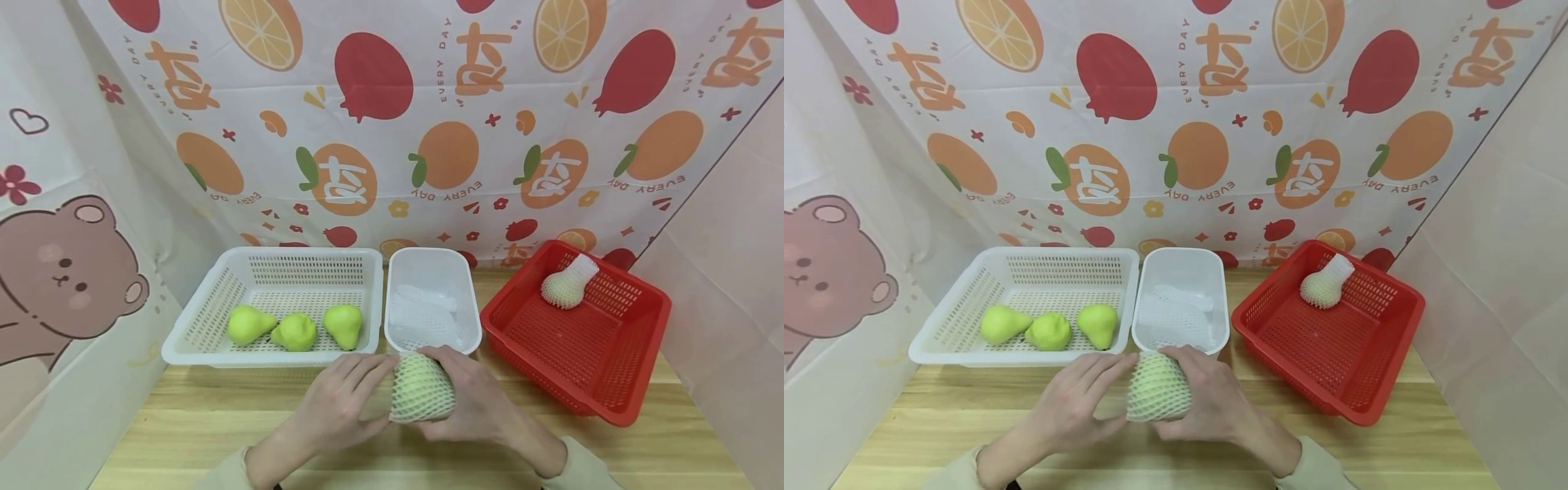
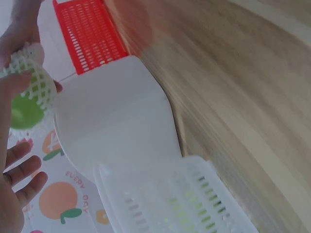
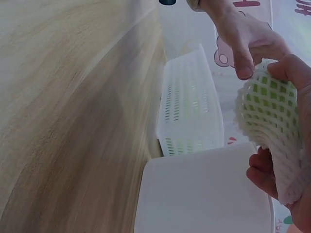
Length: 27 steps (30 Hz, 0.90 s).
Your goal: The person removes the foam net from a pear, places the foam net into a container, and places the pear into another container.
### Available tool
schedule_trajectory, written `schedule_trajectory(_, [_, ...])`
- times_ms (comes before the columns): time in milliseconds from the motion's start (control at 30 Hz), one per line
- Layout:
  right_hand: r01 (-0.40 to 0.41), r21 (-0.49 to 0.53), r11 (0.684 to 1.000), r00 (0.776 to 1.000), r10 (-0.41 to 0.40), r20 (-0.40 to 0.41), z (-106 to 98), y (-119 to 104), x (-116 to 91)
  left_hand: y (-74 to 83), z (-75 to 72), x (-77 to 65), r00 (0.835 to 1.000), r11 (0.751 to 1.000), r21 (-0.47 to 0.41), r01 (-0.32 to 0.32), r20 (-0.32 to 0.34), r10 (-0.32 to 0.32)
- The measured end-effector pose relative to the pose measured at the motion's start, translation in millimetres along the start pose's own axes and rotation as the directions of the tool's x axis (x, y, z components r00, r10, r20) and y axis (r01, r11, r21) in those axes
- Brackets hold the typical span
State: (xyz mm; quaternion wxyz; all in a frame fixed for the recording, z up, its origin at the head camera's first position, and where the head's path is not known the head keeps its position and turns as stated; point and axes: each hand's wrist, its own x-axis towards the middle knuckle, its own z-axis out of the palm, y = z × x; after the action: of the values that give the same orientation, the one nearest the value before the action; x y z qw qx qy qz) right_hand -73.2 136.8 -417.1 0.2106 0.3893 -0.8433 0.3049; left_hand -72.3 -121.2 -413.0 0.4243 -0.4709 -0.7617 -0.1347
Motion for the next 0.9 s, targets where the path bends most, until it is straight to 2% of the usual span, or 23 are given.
schedule_trajectory(300, [-0.042,0.037,0.998,0.999,0.041,0.031,-6.6,2.4,-5.2,-9.0,-9.0,-0.6,1.000,1.000,-0.017,-0.010,0.005,0.010])
schedule_trajectory(567, [0.033,0.008,0.999,0.999,-0.033,0.011,-4.0,4.9,-7.0,-8.4,-9.1,2.4,0.997,0.997,-0.029,-0.065,0.041,0.066])
schedule_trajectory(900, [0.105,0.002,0.994,0.994,-0.105,-0.014,-1.8,4.6,-5.3,-7.2,-8.9,4.7,0.990,0.997,-0.033,-0.065,0.126,0.069])
